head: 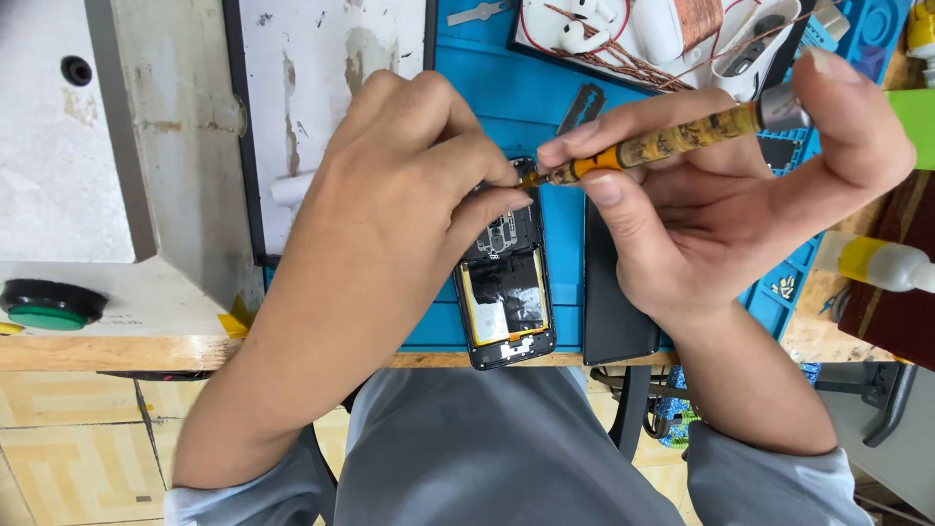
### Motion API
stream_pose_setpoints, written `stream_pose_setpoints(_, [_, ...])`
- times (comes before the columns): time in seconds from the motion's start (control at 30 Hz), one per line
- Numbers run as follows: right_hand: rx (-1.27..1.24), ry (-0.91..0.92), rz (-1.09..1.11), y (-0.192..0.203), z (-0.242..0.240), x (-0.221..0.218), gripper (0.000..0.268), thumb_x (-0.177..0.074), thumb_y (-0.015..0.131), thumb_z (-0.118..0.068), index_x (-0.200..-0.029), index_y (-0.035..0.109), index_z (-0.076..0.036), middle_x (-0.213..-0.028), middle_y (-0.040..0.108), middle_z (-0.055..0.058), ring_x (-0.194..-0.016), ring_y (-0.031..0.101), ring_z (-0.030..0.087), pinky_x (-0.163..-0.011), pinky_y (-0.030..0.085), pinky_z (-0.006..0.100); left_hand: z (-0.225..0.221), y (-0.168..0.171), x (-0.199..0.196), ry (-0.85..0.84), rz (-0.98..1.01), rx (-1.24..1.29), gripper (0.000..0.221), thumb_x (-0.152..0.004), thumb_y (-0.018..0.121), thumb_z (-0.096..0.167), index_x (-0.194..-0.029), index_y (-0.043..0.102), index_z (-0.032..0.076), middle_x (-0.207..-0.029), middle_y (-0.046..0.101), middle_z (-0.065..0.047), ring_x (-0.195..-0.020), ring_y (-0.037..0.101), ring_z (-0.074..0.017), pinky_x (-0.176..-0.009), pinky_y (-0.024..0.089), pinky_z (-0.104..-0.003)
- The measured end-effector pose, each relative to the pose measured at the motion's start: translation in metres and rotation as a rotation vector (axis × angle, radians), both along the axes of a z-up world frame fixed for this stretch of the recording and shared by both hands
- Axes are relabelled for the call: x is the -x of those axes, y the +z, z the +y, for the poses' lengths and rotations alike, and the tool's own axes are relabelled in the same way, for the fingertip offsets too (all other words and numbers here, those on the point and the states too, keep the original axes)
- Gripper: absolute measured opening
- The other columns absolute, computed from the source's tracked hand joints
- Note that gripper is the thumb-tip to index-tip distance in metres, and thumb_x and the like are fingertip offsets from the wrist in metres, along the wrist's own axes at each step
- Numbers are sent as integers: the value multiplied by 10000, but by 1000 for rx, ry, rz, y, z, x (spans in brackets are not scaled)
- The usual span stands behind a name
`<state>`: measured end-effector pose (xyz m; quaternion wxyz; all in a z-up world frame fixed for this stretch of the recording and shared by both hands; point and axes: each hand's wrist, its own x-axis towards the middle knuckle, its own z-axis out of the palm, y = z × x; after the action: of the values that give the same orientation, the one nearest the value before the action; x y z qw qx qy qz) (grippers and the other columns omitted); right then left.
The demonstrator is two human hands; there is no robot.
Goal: Repairing a smartphone by disassembling components and testing the screen
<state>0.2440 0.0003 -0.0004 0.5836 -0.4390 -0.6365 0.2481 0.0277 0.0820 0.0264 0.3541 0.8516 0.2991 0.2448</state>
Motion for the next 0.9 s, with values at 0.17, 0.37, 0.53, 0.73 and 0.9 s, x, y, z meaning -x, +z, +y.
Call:
stream_pose_setpoints(0.17, [34,12,-43,-3,0,-6,766,-1168,695,211,-1656,293,-221,-1763,340,-121,-1018,760,585,-1011,819,707,-22,20,18,116,234,-171,254,-1069,911,33,-956,687,-14,-1037,531,-114,-988,515,-325,-823,506,-429])
stream_pose_setpoints(0.37, [102,149,-108,-18,0,-12,653,-1201,722,157,-1606,304,-140,-1747,357,30,-1192,875,526,-776,792,430,-51,16,30,315,293,-130,64,-1120,787,-28,-1183,783,-21,-1178,580,-153,-976,522,-377,-825,534,-480])
stream_pose_setpoints(0.53, [122,159,-122,-11,4,-3,680,-1163,681,182,-1589,277,-161,-1310,538,326,-1135,805,488,-790,759,434,-48,6,27,367,302,-116,154,-1069,740,-174,-1099,767,-25,-1136,545,-147,-924,499,-346,-743,510,-449])
stream_pose_setpoints(0.73, [-77,232,-378,-9,11,-11,776,-1062,944,-97,-1529,331,-184,-1238,594,325,-1084,758,402,-926,701,433,-40,15,29,297,231,-50,207,-1118,772,1,-1318,736,-35,-1153,563,-163,-1032,548,-379,-842,548,-498])
stream_pose_setpoints(0.9, [-20,89,-434,-6,6,-15,490,-1144,574,-552,-1487,561,-203,-1325,495,220,-1241,606,409,-1081,553,524,-12,23,11,-32,-33,175,516,-1190,696,-37,-1630,446,64,-1566,537,-172,-1476,557,-362,-1252,509,-483])
